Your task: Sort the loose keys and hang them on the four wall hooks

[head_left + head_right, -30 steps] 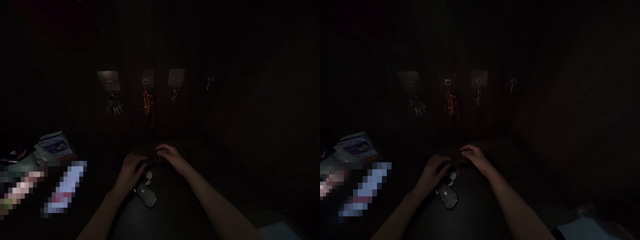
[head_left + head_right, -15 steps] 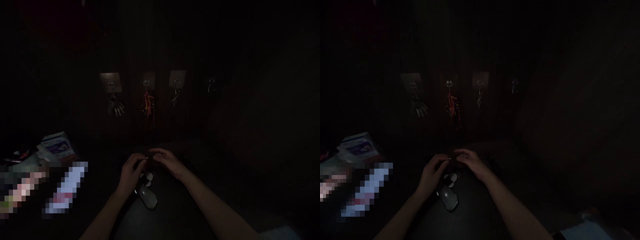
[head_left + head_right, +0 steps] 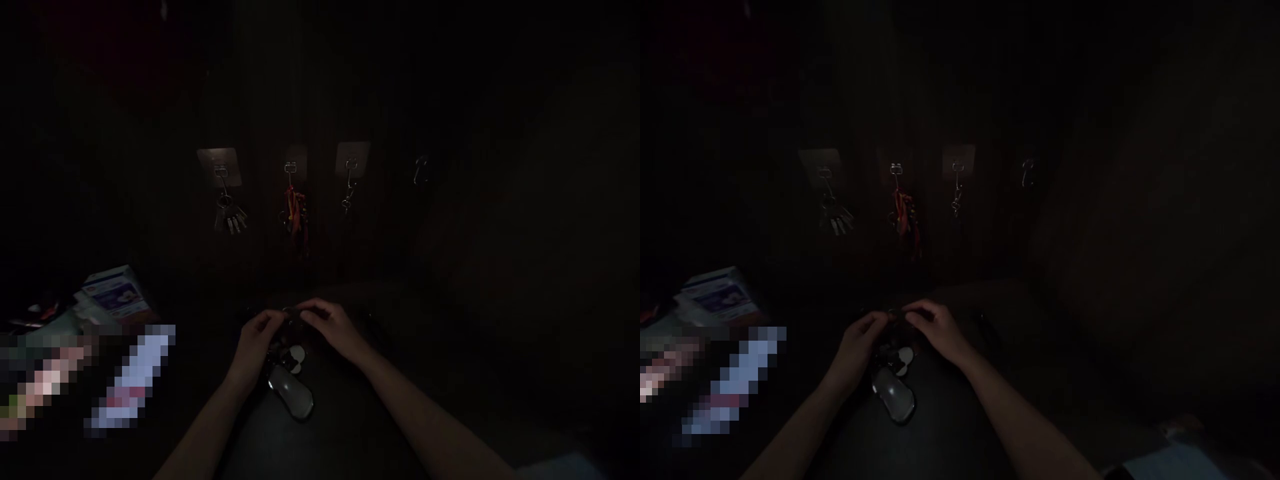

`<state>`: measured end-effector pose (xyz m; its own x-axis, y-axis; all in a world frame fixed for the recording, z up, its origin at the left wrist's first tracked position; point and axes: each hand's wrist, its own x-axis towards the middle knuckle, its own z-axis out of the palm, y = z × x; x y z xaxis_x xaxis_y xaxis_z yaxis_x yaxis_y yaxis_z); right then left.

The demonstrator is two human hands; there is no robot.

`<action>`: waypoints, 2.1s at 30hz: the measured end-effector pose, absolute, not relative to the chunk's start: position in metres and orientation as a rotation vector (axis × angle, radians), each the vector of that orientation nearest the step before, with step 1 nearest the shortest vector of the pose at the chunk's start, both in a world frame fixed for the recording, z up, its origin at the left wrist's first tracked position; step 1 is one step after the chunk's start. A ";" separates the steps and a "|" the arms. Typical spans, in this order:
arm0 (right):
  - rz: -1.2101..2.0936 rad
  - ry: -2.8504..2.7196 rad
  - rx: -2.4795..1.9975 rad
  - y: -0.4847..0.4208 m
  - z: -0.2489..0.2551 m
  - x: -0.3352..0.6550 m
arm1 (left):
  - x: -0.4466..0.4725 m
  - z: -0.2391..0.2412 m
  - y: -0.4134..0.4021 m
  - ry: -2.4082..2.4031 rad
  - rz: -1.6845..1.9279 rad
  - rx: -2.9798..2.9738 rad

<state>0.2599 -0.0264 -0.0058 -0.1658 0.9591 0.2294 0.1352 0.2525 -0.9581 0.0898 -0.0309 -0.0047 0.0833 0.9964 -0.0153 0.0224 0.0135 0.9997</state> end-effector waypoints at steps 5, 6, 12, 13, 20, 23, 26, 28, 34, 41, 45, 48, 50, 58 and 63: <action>0.952 -1.592 -1.058 -0.027 -0.010 0.260 | 0.095 -0.005 -0.035 1.168 1.107 1.338; 0.966 -1.572 -1.060 -0.027 -0.009 0.260 | 0.095 -0.004 -0.035 1.156 1.124 1.359; 1.025 -1.400 -1.083 -0.030 0.002 0.258 | 0.096 -0.005 -0.038 0.998 1.099 1.434; 1.019 -1.384 -1.074 -0.030 0.003 0.258 | 0.096 -0.007 -0.038 0.969 1.063 1.422; 0.938 -1.153 -1.106 -0.019 -0.005 0.266 | 0.096 -0.014 -0.036 0.614 0.890 1.052; 0.967 -1.080 -1.090 -0.015 -0.009 0.270 | 0.094 -0.010 -0.037 0.585 0.853 0.920; 0.989 -1.011 -1.102 -0.013 -0.010 0.273 | 0.092 -0.006 -0.039 0.605 0.838 0.864; 1.003 -0.978 -1.108 -0.012 -0.011 0.273 | 0.091 -0.006 -0.039 0.601 0.844 0.860; 1.019 -0.964 -1.094 -0.010 -0.011 0.276 | 0.090 -0.012 -0.036 0.620 0.862 0.898; 1.227 -1.112 -0.987 -0.019 -0.007 0.267 | 0.097 -0.013 -0.037 0.890 0.965 1.223; 1.263 -1.157 -0.985 -0.024 -0.002 0.260 | 0.100 -0.009 -0.038 1.046 1.005 1.335; 1.261 -1.145 -1.038 -0.025 0.001 0.259 | 0.098 -0.010 -0.036 1.103 0.992 1.324; 1.258 -1.134 -1.065 -0.025 0.002 0.259 | 0.097 -0.012 -0.035 1.061 0.967 1.275; 1.277 -1.108 -1.009 -0.021 -0.003 0.264 | 0.095 -0.019 -0.032 0.903 0.923 1.098; 1.308 -1.087 -0.994 -0.020 -0.003 0.267 | 0.094 -0.016 -0.033 0.914 0.920 1.099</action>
